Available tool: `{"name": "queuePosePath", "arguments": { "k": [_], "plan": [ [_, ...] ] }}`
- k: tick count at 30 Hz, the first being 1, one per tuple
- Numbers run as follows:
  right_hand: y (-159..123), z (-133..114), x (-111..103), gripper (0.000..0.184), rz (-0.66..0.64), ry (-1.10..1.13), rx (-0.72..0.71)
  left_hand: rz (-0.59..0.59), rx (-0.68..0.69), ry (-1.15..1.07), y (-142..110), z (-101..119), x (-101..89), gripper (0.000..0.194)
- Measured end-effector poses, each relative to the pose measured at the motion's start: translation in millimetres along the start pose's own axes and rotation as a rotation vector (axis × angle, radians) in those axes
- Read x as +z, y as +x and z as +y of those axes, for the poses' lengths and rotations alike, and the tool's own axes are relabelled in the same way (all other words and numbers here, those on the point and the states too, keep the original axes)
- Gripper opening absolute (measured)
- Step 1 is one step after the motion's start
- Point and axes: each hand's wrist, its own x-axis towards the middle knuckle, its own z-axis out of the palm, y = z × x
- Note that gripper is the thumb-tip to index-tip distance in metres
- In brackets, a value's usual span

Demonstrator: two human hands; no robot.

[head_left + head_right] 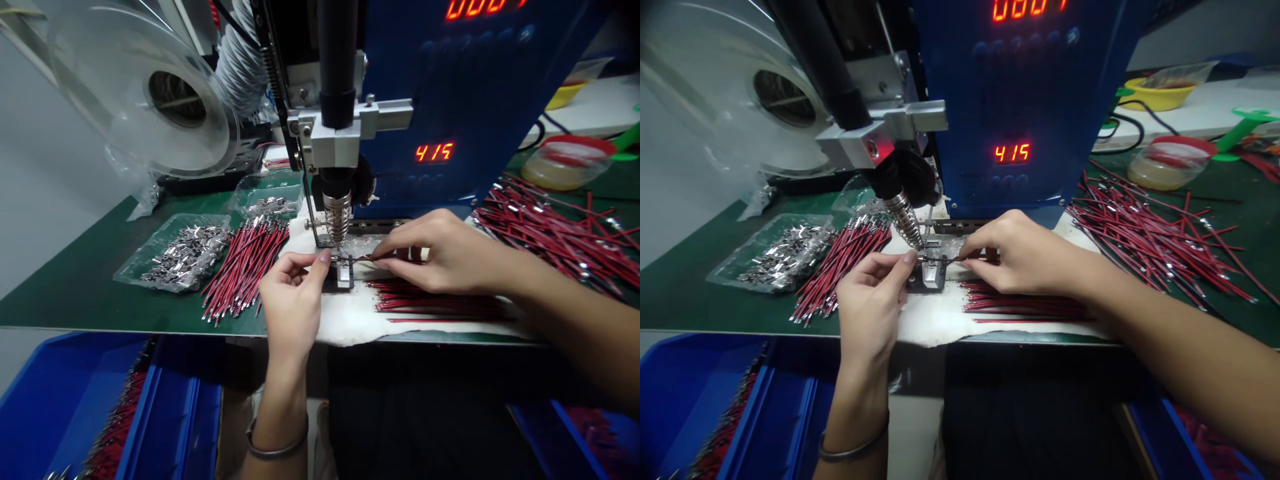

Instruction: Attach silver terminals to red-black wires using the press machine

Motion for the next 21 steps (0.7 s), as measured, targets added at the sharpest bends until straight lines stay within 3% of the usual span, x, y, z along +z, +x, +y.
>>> {"name": "queuePosePath", "arguments": {
  "k": [21],
  "plan": [
    [4.5, -7.6, 9.9, 0.015, 0.093, -0.006, -0.047, 0.005, -0.004, -0.013, 0.9, -0.4, 0.6, 0.024]
  ]
}}
